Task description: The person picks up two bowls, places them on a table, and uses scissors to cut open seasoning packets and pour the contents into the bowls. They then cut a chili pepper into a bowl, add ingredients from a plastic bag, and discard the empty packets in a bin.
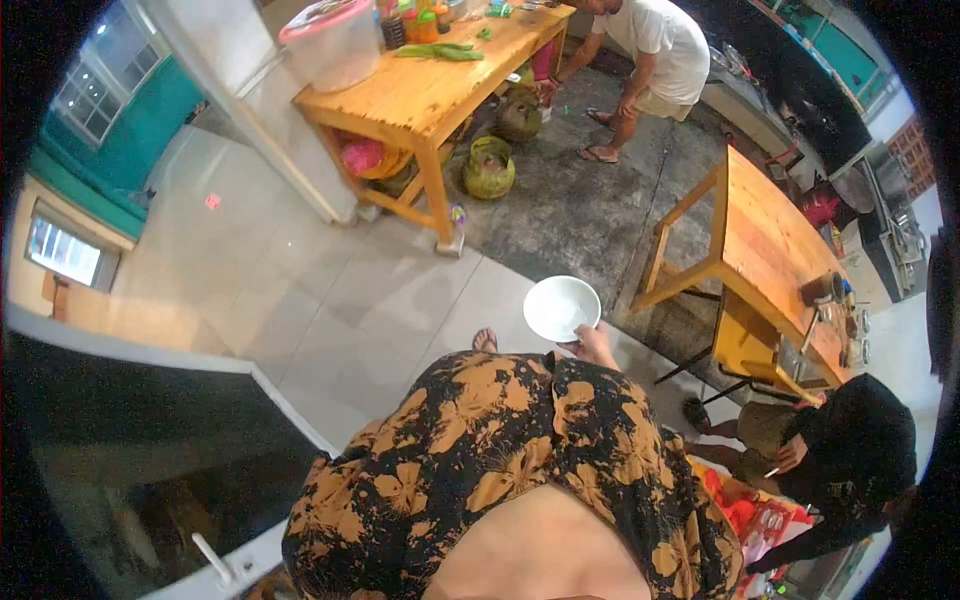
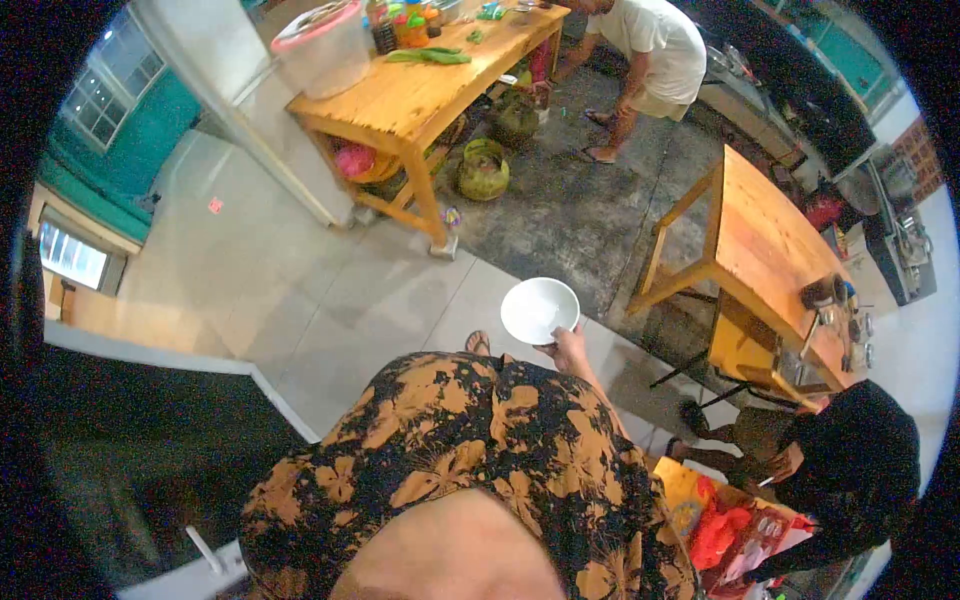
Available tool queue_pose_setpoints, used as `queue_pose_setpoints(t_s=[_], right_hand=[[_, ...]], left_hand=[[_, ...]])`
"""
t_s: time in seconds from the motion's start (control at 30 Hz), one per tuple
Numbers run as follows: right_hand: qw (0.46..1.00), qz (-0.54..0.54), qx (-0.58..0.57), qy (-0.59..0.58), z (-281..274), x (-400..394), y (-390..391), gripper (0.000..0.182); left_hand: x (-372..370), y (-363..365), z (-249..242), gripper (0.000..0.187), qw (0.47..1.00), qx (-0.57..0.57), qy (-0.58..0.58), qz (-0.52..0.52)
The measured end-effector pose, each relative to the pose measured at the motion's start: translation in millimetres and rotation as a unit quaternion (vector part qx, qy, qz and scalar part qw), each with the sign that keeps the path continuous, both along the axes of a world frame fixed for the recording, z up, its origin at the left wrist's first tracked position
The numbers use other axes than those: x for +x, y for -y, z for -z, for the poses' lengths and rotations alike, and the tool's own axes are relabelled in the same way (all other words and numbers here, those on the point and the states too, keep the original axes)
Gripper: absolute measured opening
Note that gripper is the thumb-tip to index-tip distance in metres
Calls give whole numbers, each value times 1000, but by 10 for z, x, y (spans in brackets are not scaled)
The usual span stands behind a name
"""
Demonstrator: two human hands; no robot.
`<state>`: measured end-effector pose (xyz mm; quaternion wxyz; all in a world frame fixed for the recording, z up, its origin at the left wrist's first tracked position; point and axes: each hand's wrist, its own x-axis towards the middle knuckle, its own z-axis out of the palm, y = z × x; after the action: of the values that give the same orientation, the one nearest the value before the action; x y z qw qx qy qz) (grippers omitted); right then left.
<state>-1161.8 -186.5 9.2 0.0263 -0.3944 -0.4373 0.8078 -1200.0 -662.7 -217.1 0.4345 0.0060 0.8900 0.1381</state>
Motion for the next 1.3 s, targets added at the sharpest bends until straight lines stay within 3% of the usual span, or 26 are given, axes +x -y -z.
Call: queue_pose_setpoints(t_s=[0.13, 0.2, 0.27, 0.3, 0.33, 0.37, 0.4, 0.47, 0.5, 0.53, 0.57, 0.6, 0.63, 0.67, 0.73, 0.8, 0.87, 0.93, 1.0, 1.03, 1.13, 1.17, 1.27, 1.3], right_hand=[[996, 87, 4, 2, -13, -268, -390, 56], [980, 34, 92, 170, 94, -307, -777, 52], [980, 143, 110, 89, 137, -324, -938, 48], [964, 191, 124, 136, 189, -339, -1040, 47], [944, 238, 131, 187, 247, -310, -1173, 47], [957, 197, 119, 174, 457, -192, -1483, 47], [969, 151, 109, 162, 800, -74, -1826, 47], [950, 214, 108, 199, 1456, -155, -2295, 47], [957, 191, 110, 187, 354, -586, -2143, 46], [940, 185, 183, 221, 760, -701, -2475, 46], [913, 178, 255, 263, 1190, -802, -2819, 46], [879, 172, 320, 308, 1614, -902, -3161, 46], [919, 132, 275, 250, 889, -1261, -3159, 47], [915, 96, 312, 238, 1703, -1402, -3629, 47], [892, 98, 352, 266, 207, -2357, -3408, 53], [947, 25, 297, 120, 96, -2903, -3795, 58], [976, 98, 194, -6, -170, -3537, -3844, 62], [974, -6, 226, 12, -359, -4214, -4115, 57], [986, -24, 156, -54, -859, -4903, -3997, 52], [986, -51, 142, -74, -842, -5195, -4052, 49], [984, -93, 103, -108, -963, -6135, -4123, 46], [987, -94, 89, -100, -1072, -6414, -4099, 47], [985, -126, 76, -85, -1166, -7086, -4131, 49], [984, -108, 85, -114, -977, -7318, -4186, 48]], left_hand=[[-1304, -378, 284, 61, 986, -8, -2, 166], [-2114, -737, 373, 61, 961, 6, -64, 271], [-2690, -1508, -713, 57, 977, 39, -131, 164], [-2961, -1916, -1292, 55, 981, 37, -65, 181], [-3311, -2113, -957, 54, 962, 93, -164, 196], [-3468, -2467, -1342, 45, 948, 152, -192, 204], [-3688, -2810, -1476, 50, 942, 214, -206, 156], [-4015, -3376, -1850, 55, 931, 273, -221, 100], [-4128, -3644, -2207, 54, 920, 358, -161, 8], [-4242, -3876, -2444, 53, 890, 437, -99, -84], [-4300, -4048, -2528, 53, 888, 439, -99, -92], [-4409, -4254, -2621, 51, 846, 490, -44, -203], [-4510, -4432, -2721, 50, 790, 530, 13, -309], [-4623, -4584, -2851, 50, 789, 529, 10, -313], [-4812, -4880, -3099, 52, 747, 540, 41, -385], [-5049, -5170, -3214, 53, 734, 563, 19, -379], [-5274, -5391, -3160, 54, 689, 579, -15, -435], [-5644, -5528, -2966, 57, 699, 571, -11, -431], [-6010, -5661, -2874, 58, 643, 624, -14, -443], [-6079, -5762, -3015, 61, 646, 603, -67, -464], [-6642, -5782, -2755, 64, 625, 602, -151, -474], [-6731, -5853, -2983, 64, 630, 571, -177, -495], [-7286, -5958, -2714, 62, 608, 600, -232, -465], [-7386, -6033, -2694, 61, 611, 560, -239, -506]])
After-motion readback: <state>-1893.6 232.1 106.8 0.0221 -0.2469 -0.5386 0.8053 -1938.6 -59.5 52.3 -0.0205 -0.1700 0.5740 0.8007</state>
